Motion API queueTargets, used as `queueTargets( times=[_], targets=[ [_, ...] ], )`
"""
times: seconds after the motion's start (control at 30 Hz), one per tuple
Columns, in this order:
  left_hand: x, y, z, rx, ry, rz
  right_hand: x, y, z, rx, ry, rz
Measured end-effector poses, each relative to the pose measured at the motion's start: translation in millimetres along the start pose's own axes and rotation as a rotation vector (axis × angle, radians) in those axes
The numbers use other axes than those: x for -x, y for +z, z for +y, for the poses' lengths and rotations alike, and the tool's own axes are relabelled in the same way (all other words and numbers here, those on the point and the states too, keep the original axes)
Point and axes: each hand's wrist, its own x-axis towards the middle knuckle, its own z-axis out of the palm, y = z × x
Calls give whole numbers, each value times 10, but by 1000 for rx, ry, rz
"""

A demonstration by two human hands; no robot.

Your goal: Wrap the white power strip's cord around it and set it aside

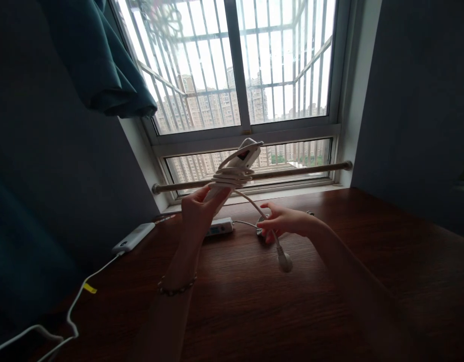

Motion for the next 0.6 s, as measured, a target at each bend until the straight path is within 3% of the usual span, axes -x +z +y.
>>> queueTargets(
  times=[0.13, 0.27, 0.4, 0.5, 0.6],
  targets=[
    [-83, -77, -66, -299, 66, 84, 30, -13, 14, 154, 11, -58],
    [-120, 11, -251, -689, 126, 142, 17, -18, -42, -119, -91, 6],
    [-84, 220, -456, -952, 241, 52, 6, -53, -75, -394, -182, 71],
    [-27, 362, -557, -1020, 297, -35, 26, -41, -92, -415, -164, 53],
    [32, 459, -605, -1063, 278, -115, 60, 39, -134, -372, -176, -45]
  ],
)
